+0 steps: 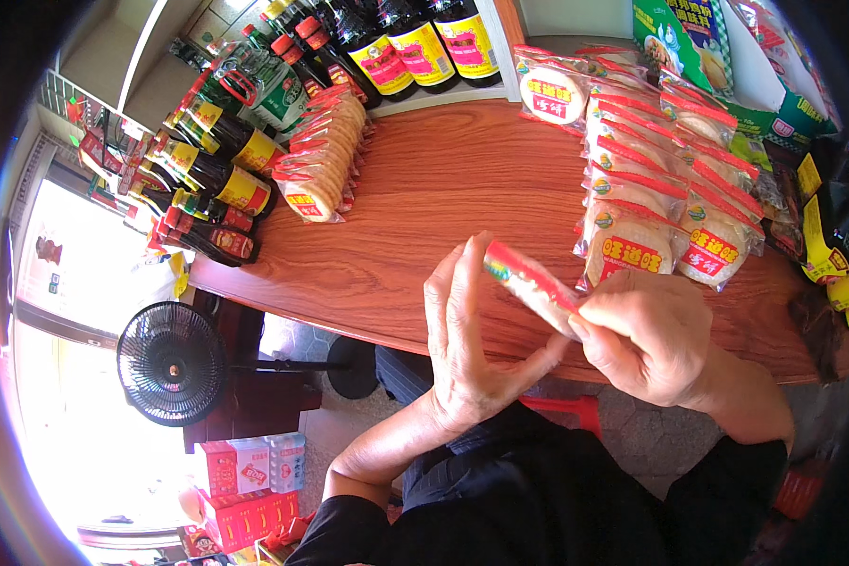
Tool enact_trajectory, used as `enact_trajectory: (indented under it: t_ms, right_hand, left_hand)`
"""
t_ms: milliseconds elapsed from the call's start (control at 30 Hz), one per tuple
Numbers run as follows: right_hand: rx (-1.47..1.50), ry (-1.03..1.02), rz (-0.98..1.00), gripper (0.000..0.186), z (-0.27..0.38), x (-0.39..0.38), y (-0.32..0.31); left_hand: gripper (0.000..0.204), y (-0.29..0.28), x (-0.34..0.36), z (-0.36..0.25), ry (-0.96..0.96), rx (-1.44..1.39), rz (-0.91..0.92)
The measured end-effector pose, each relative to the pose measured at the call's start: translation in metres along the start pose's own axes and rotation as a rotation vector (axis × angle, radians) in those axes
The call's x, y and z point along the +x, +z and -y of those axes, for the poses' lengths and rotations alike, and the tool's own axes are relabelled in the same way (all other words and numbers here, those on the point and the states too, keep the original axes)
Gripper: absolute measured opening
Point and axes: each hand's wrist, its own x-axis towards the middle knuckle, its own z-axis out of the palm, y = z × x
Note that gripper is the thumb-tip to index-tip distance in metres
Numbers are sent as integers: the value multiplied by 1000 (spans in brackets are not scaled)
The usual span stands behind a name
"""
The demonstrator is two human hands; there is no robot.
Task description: The person picks up and inspects various packaged snack items on a wooden table, then stacks them into neat piles. The person handles small snack packets and larger round snack packages, arranging them in rows.
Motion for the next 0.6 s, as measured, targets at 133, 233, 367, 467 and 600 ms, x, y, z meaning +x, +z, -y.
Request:
enact_trajectory:
  t_ms: [133, 233, 367, 467, 600]
  right_hand:
    - [72, -87, 45, 22, -1, 4, 2]
    - [55, -172, 40, 27, -1, 12, 0]
    - [-181, -319, -3, 26, -1, 11, 1]
    - [-219, -312, -1, 25, -4, 6, 6]
    - [-244, -290, 36, 26, -5, 5, 6]
  left_hand:
    - [101, -1, -3, 8, 75, -31, -37]
    - [95, -21, -6, 21, 86, 41, -104]
    - [106, -63, -7, 80, -202, 67, -274]
    - [87, -101, 12, 113, -537, -169, -280]
    - [82, -121, 15, 171, -664, -96, -262]
